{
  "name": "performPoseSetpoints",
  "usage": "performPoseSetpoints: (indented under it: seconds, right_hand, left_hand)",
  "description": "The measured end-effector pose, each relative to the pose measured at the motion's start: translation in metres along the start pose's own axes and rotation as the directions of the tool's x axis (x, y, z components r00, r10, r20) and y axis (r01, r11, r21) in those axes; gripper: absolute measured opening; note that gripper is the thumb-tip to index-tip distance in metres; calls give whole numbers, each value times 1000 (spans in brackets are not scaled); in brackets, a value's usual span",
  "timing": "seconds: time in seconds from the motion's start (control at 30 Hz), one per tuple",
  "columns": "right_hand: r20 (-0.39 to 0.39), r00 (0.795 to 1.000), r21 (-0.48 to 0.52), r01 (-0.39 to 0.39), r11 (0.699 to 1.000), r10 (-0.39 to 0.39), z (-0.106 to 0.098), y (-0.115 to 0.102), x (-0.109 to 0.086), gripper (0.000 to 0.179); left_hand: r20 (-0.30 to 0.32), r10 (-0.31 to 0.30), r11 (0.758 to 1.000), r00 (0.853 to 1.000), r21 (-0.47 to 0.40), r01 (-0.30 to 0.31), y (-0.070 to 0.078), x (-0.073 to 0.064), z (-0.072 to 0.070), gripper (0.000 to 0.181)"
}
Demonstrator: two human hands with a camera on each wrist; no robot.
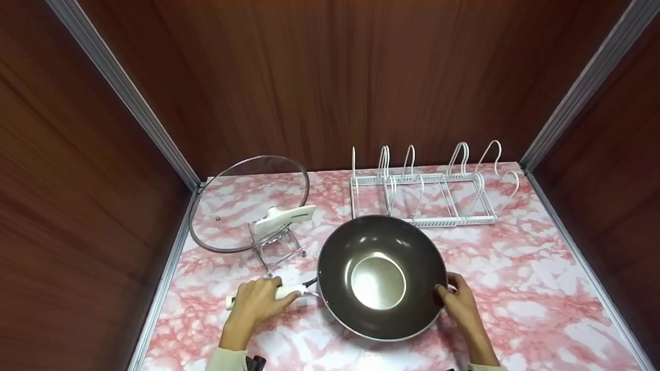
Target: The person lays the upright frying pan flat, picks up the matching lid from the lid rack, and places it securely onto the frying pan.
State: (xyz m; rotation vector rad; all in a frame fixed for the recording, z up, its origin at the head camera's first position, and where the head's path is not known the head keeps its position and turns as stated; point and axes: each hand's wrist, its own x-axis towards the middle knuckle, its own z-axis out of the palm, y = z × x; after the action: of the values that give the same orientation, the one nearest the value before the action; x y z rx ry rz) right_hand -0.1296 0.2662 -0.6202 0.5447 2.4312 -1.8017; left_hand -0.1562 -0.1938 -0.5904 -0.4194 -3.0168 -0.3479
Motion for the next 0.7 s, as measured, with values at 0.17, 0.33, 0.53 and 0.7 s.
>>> performPoseSetpoints:
  seconds: [0.17,0.33,0.53,0.7]
  right_hand:
    - [-15,1000,44,-7,999,7,-1,-1,1,42]
    - [-47,999,52,-1,999,4,-1,-2,2,39]
    - [-92,996,32,12,999,-9,-2,-4,5,38]
    - [-137,990,14,44,999,-42,-4,-7,6,35]
  left_hand:
    - [9,-16,1000,1000,-15,16,0,2,0,57]
    - [3,-7,1000,1000,-15,7,1,2,-1,55]
    - [-15,-3,1000,1000,-15,3,0,1,-1,51]
    - [-49,1,1000,999,-23,-2,0,1,-1,46]
